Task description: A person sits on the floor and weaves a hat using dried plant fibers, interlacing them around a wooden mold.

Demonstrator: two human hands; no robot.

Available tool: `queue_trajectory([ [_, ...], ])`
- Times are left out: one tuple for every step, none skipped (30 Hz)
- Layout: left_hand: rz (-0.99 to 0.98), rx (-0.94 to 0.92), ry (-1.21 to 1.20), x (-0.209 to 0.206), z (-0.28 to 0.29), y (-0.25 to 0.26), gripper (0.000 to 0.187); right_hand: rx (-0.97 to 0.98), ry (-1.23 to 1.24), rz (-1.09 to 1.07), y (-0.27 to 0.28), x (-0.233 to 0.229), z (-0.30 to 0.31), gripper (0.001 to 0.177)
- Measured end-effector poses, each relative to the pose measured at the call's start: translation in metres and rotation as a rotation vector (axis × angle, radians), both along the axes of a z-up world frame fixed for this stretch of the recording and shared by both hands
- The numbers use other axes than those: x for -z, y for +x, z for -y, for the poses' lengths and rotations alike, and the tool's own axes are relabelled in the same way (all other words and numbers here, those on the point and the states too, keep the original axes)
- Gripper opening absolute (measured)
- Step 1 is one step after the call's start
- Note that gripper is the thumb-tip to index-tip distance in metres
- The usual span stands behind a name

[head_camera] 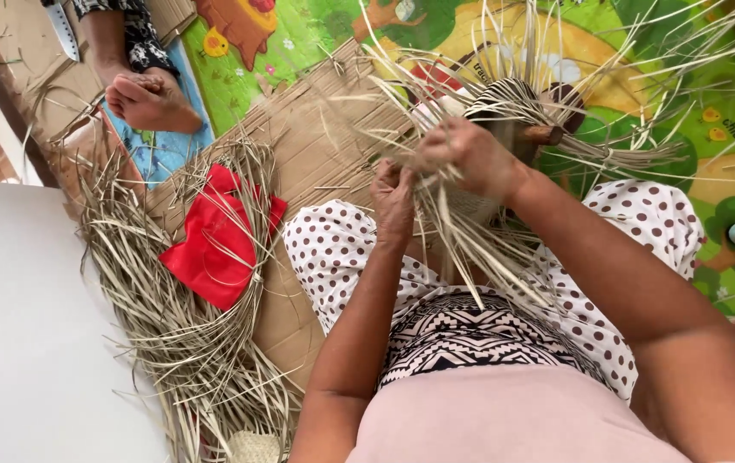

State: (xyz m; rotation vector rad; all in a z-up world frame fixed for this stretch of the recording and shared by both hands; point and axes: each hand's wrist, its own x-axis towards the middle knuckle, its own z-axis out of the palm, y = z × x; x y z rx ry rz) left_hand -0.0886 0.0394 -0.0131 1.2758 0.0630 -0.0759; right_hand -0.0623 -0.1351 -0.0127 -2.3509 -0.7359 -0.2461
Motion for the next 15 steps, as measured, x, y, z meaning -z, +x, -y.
queue_trajectory([
  [-0.037, 0.012, -0.027, -0.002, -0.002, 0.000, 0.014, -0.012, -0.056, 0.028, -0.009, -0.008, -0.002, 0.015],
  [-0.074, 0.023, -0.054, -0.004, -0.004, 0.000, 0.018, -0.023, -0.112, 0.057, -0.019, -0.015, -0.004, 0.015],
  [-0.077, 0.020, -0.052, -0.002, -0.006, 0.002, 0.018, -0.026, -0.109, 0.055, -0.016, -0.021, -0.005, 0.015],
  [-0.079, 0.066, -0.013, -0.001, -0.007, 0.003, 0.016, -0.002, -0.230, -0.077, -0.014, -0.026, -0.007, 0.004],
  [-0.079, 0.117, 0.026, 0.001, -0.007, 0.006, 0.014, 0.029, -0.350, -0.206, -0.012, -0.032, -0.007, 0.016],
  [-0.078, 0.120, 0.027, 0.004, -0.008, 0.007, 0.014, 0.032, -0.348, -0.205, 0.002, -0.026, -0.005, 0.016],
  [-0.062, 0.146, 0.025, 0.008, -0.008, 0.008, 0.011, 0.033, -0.280, -0.126, 0.017, -0.021, -0.003, 0.020],
  [-0.047, 0.173, 0.024, 0.011, -0.008, 0.010, 0.012, 0.035, -0.212, -0.048, 0.032, -0.016, 0.000, 0.025],
  [-0.044, 0.176, 0.029, 0.021, -0.008, 0.009, 0.012, 0.039, -0.207, -0.045, 0.043, -0.010, -0.009, 0.025],
  [-0.027, 0.154, 0.020, 0.031, -0.007, 0.008, 0.009, 0.061, -0.196, -0.022, 0.055, -0.004, -0.019, 0.018],
  [-0.011, 0.131, 0.008, 0.041, -0.006, 0.006, 0.008, 0.081, -0.189, 0.001, 0.066, 0.002, -0.027, 0.013],
  [-0.008, 0.132, 0.010, 0.064, -0.003, 0.012, 0.008, 0.083, -0.187, 0.003, 0.059, -0.026, -0.027, 0.013],
  [0.004, 0.079, -0.031, 0.086, -0.002, 0.019, 0.009, 0.059, 0.008, -0.131, 0.053, -0.053, -0.028, 0.007],
  [0.016, 0.025, -0.071, 0.108, -0.001, 0.025, 0.011, 0.034, 0.204, -0.264, 0.047, -0.079, -0.030, 0.002],
  [0.018, 0.024, -0.073, 0.075, -0.001, 0.022, 0.011, 0.033, 0.201, -0.262, 0.043, -0.058, -0.020, 0.002],
])
